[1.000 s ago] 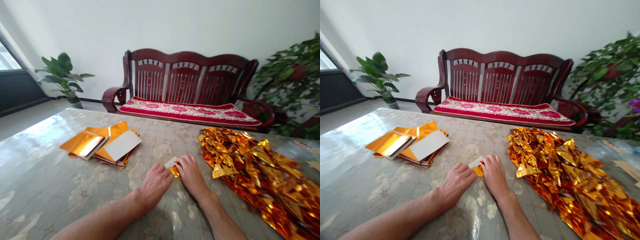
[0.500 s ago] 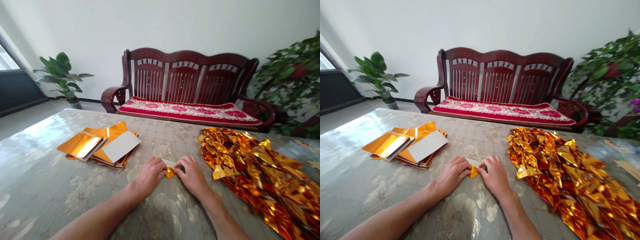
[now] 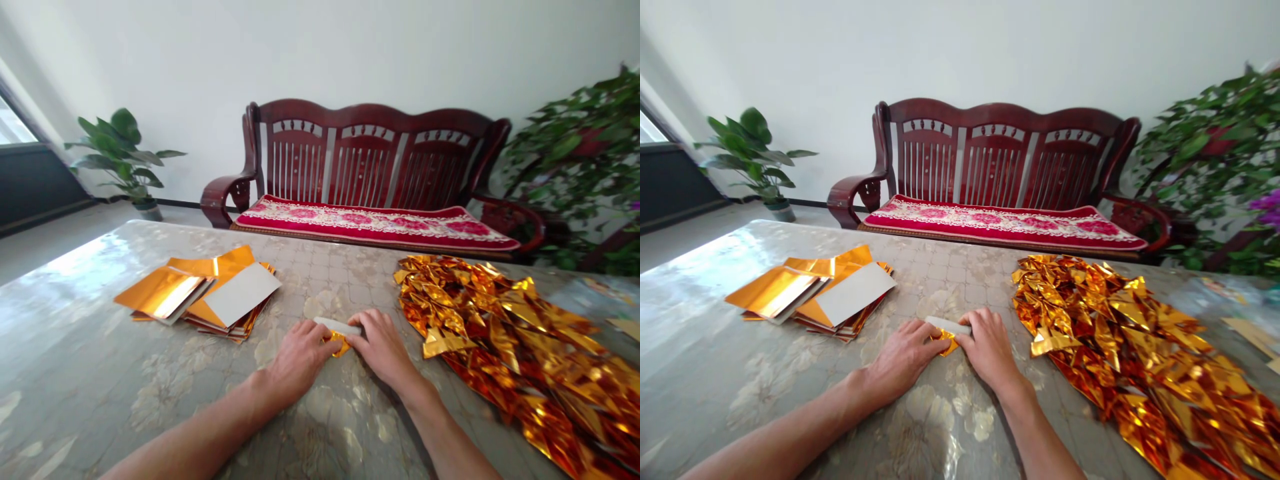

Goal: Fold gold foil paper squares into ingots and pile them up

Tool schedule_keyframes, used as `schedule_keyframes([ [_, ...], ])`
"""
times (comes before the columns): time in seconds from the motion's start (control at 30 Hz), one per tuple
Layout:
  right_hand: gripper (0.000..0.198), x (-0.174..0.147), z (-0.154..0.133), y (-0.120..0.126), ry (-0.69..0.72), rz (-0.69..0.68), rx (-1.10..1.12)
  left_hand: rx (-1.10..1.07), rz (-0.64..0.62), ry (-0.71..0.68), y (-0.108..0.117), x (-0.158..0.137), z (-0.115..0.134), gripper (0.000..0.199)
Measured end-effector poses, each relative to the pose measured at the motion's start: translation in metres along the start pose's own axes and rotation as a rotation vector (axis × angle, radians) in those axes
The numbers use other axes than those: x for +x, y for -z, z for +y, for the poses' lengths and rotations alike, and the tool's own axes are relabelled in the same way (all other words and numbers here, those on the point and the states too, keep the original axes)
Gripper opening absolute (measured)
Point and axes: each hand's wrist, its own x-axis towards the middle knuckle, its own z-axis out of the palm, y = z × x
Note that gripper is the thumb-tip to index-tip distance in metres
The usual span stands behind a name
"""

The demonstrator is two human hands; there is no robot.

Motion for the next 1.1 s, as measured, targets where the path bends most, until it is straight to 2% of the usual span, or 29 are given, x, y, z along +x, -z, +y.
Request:
schedule_keyframes([
  [0.17,0.007,0.002,-0.002,0.0,-0.018,0.01,-0.004,0.005,-0.011,0.01,0.004,0.004,-0.002,0.023],
  [0.33,0.014,0.004,-0.006,0.002,-0.069,-0.008,0.049,-0.187,0.009,0.144,0.002,0.013,-0.012,0.024],
  [0.43,0.021,0.005,-0.007,0.003,-0.058,-0.037,0.069,-0.259,0.053,0.24,0.0,0.016,-0.015,0.034],
  [0.5,0.019,0.006,-0.007,0.003,-0.025,-0.055,0.065,-0.24,0.063,0.305,0.0,0.017,-0.016,0.045],
  [0.57,0.015,0.006,-0.007,0.002,-0.013,-0.059,0.061,-0.218,0.046,0.345,0.002,0.018,-0.019,0.047],
  [0.77,0.01,0.005,-0.006,0.001,-0.026,-0.04,0.063,-0.27,-0.031,0.433,0.008,0.024,-0.026,0.022],
  [0.97,0.012,0.004,-0.006,-0.002,-0.049,-0.028,0.088,-0.326,-0.034,0.511,0.007,0.027,-0.027,0.013],
  [1.1,0.014,0.002,-0.006,-0.004,-0.028,0.007,0.106,-0.311,0.016,0.457,0.002,0.024,-0.026,0.012],
])
